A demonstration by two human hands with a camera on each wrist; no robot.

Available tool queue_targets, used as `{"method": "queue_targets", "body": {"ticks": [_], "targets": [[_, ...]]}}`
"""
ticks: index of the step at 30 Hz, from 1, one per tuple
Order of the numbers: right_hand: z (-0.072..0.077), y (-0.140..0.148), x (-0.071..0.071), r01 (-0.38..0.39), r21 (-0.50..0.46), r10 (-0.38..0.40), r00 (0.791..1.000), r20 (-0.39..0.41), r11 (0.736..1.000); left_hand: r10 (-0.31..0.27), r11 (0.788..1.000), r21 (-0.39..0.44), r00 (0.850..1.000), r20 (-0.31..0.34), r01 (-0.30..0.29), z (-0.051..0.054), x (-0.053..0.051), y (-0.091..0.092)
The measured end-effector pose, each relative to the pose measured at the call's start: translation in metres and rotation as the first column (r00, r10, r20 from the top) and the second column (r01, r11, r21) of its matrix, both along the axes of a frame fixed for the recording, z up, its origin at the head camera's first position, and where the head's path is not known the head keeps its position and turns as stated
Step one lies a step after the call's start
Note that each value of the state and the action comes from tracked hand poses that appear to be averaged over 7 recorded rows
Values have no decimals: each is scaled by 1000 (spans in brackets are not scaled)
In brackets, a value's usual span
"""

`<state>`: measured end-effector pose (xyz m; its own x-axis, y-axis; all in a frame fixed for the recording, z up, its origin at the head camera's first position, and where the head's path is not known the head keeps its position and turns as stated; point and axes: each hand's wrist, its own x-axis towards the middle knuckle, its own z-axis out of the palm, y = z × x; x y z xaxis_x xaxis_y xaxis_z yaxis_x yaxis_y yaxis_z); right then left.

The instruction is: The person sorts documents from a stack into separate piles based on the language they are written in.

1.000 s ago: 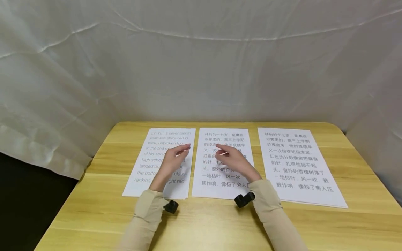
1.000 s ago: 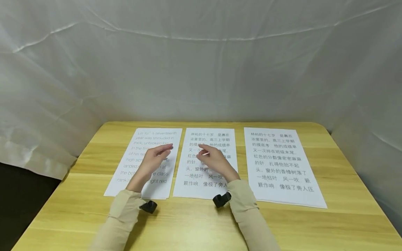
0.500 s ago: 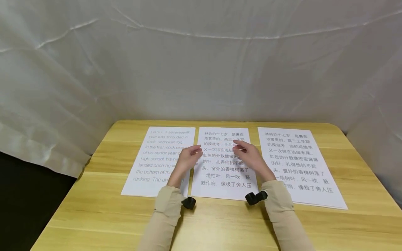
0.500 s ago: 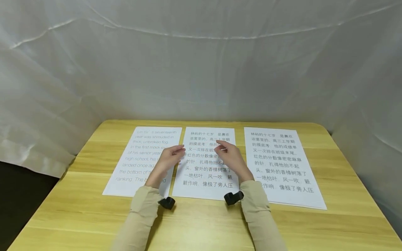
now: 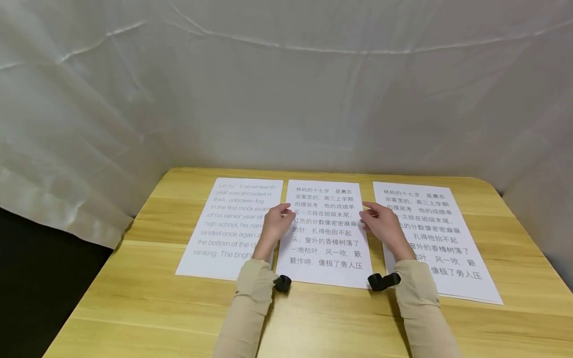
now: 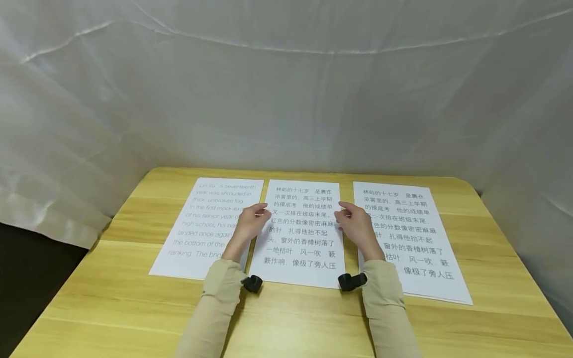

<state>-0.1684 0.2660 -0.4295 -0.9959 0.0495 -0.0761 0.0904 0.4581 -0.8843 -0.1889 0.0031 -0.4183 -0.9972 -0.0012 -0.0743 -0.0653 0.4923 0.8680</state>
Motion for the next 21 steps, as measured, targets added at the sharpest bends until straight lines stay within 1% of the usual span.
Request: {"method": "queue_targets", "body": {"ticks": [2, 5, 11, 14, 18, 21], "targets": [[-1, 2, -1, 23, 23, -23, 1000, 10, 999, -6, 999, -51, 1000, -14, 6, -2, -1, 0], [-4, 4, -2, 34, 65, -36, 999, 22, 997, -13, 996, -88, 1000, -19, 12, -6, -1, 0], [-8, 8, -4, 19, 135, -25, 999, 39, 991, -10, 994, -108, 999, -38, 6, -10, -4, -3], [-9, 10, -4, 9, 164, -19, 998, 55, 986, -24, 992, -128, 999, -40, 19, -11, -5, -3], [-11, 11, -4, -1, 187, -14, 997, 78, 982, -46, 989, -140, 998, -43, 40, -10, -5, -2], [-13, 11, -5, -13, 209, -5, 996, 87, 978, -44, 990, -136, 998, -49, 37, -10, -3, -2]]}}
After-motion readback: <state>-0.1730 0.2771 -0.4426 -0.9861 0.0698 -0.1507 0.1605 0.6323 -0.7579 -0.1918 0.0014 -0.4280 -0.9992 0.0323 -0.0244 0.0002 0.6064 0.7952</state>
